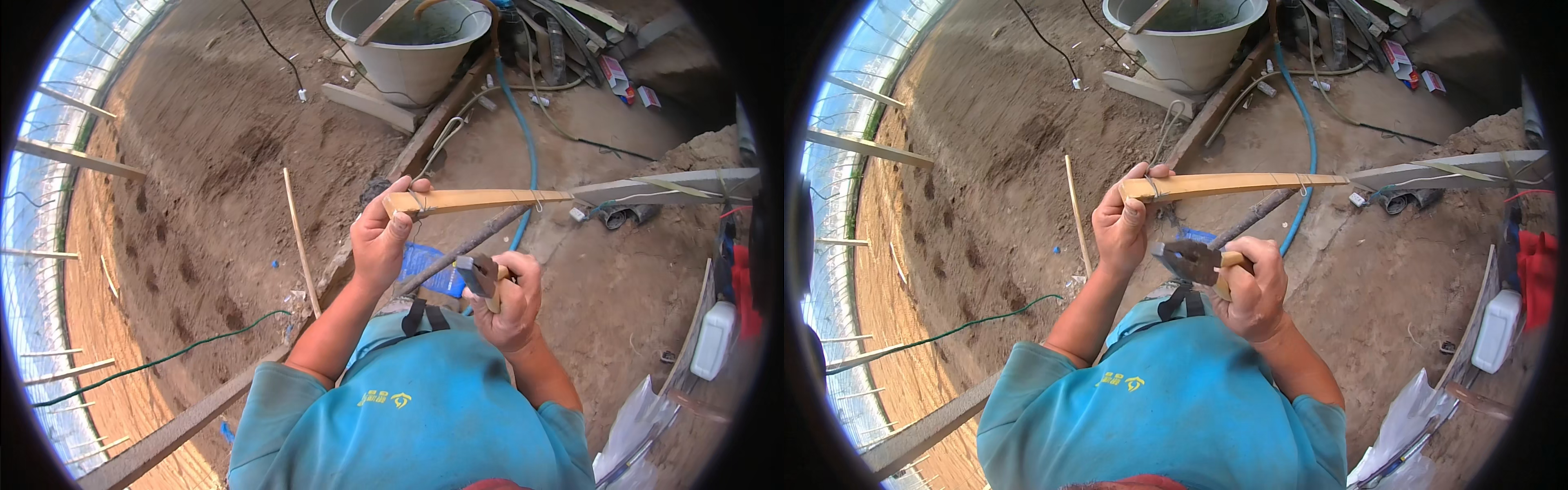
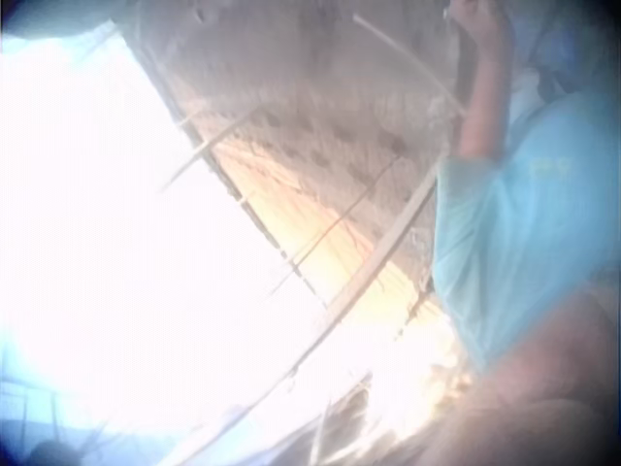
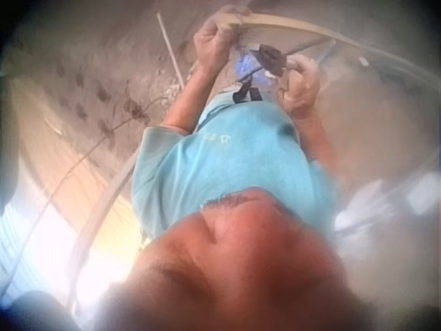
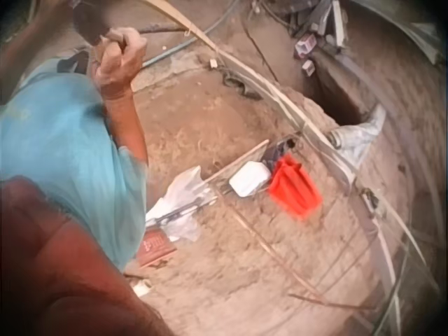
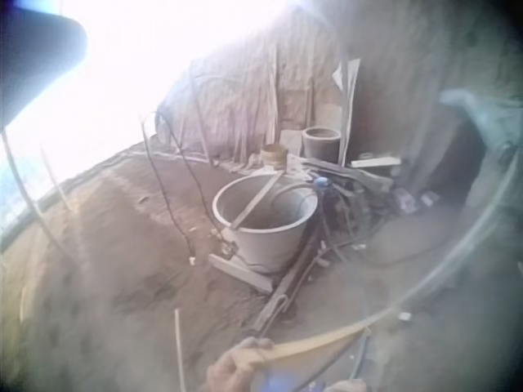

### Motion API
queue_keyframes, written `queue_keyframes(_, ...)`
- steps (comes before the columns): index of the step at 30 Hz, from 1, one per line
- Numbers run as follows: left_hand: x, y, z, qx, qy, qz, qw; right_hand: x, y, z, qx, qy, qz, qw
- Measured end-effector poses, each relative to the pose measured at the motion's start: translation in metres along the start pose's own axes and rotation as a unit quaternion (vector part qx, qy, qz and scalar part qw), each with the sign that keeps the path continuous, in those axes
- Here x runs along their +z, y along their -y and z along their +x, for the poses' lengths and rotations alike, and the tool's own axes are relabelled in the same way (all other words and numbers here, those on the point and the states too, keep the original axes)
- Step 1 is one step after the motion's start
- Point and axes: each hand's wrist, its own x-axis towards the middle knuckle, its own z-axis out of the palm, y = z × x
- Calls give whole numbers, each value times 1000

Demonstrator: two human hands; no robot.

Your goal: The person assembles a wooden structure by wrapping wire around two wooden sticks and securing it with pliers. They repeatedly twist and tighten the wire at multiple points along the sticks.

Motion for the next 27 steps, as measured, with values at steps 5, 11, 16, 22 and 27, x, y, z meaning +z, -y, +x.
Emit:
queue_keyframes(5,2,-1,-5,-10,-15,-20,1000,-2,5,18,3,-24,-11,1000)
queue_keyframes(11,3,-8,-5,-28,-29,-51,998,2,6,8,57,166,-98,980)
queue_keyframes(16,10,-18,-8,-29,-17,-13,999,-19,33,11,30,-106,75,991)
queue_keyframes(22,5,-14,-3,-43,-30,-25,998,8,21,2,106,71,-71,989)
queue_keyframes(27,11,-17,-7,-22,-12,-26,999,-1,33,-3,93,-55,40,993)
